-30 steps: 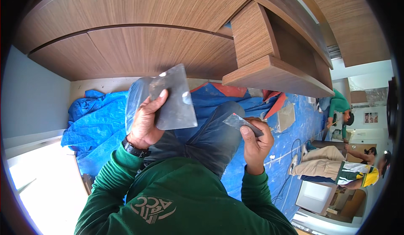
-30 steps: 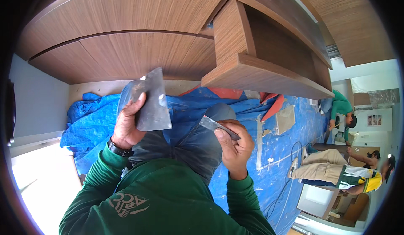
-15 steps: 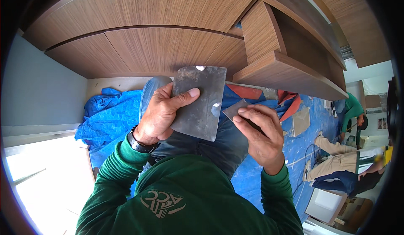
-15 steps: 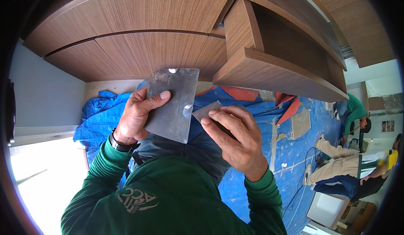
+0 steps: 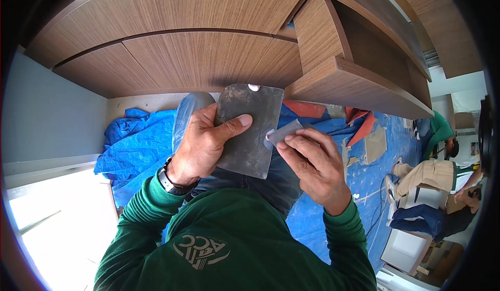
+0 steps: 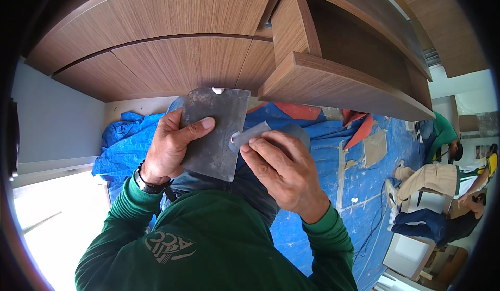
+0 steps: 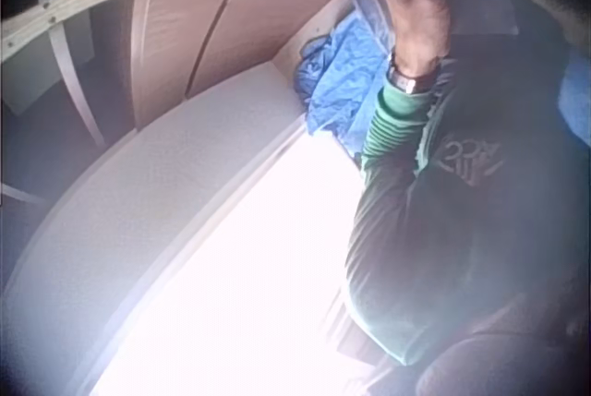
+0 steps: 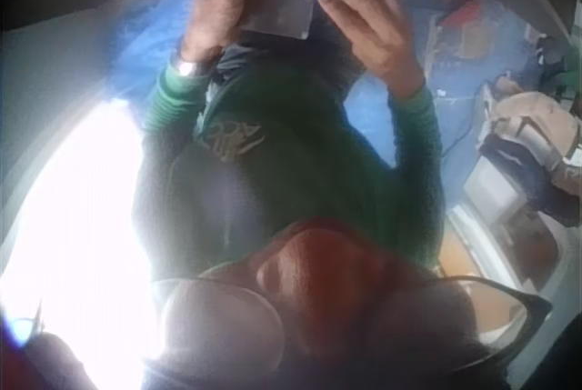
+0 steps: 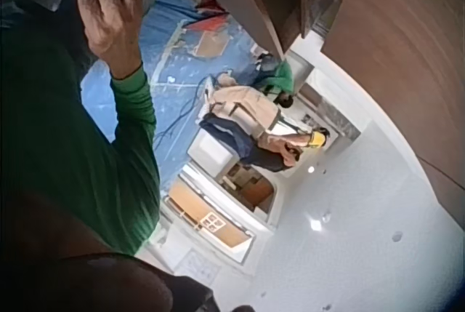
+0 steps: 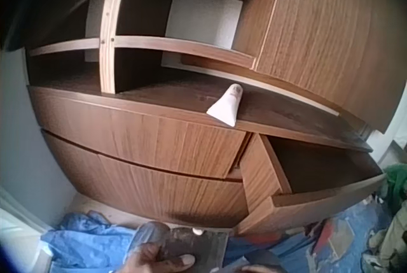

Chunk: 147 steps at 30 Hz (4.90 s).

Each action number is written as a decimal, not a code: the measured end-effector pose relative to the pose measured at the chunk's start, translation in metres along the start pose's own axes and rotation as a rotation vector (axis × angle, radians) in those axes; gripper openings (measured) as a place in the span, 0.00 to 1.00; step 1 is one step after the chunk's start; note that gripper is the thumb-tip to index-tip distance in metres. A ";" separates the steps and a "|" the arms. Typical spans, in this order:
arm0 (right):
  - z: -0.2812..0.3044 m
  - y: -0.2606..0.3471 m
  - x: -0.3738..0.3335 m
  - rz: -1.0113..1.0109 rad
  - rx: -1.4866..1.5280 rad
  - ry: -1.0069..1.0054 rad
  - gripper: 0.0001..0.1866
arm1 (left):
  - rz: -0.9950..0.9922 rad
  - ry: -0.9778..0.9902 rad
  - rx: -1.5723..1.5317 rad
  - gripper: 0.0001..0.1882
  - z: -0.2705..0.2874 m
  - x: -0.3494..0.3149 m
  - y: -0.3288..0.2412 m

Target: The person applies putty to the edge of a cabinet door using a putty knife and smooths it with a piece of sandpaper. They then open and close the cabinet door to check its fit and apply more putty to the interior edges.

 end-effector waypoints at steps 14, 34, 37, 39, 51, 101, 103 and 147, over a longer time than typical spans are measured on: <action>-0.019 -0.013 -0.018 -0.024 0.050 -0.161 0.18 | 0.140 -0.067 -0.204 0.14 0.002 0.004 0.010; -0.010 -0.008 -0.012 -0.020 0.067 -0.053 0.16 | 0.064 -0.048 -0.034 0.13 -0.011 -0.006 -0.002; -0.012 -0.008 -0.015 -0.007 0.088 -0.023 0.17 | 0.072 -0.049 -0.020 0.13 -0.011 -0.004 -0.003; -0.007 -0.014 -0.016 -0.007 0.105 0.003 0.18 | 0.066 -0.044 -0.033 0.13 -0.008 -0.003 0.002; -0.014 -0.009 -0.018 -0.022 0.046 -0.063 0.18 | 0.082 -0.066 -0.079 0.12 -0.008 -0.001 0.005; -0.050 -0.015 -0.042 -0.153 0.167 -0.130 0.21 | -0.115 -0.284 -0.472 0.11 -0.011 -0.009 0.033; -0.042 -0.015 -0.040 -0.218 0.210 -0.149 0.20 | -0.156 -0.257 -0.458 0.12 -0.008 -0.008 0.030; -0.014 -0.001 -0.008 -0.133 0.243 0.042 0.14 | -0.129 -0.271 -0.375 0.14 0.017 -0.005 0.025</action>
Point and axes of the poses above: each hand's wrist, its own x-axis towards the middle knuckle, its own z-axis out of the back of the hand, y = z × x, the point moved 2 cm from there along x, towards the middle knuckle, and after that the axes turned 1 degree about x, right-handed, at the moved point
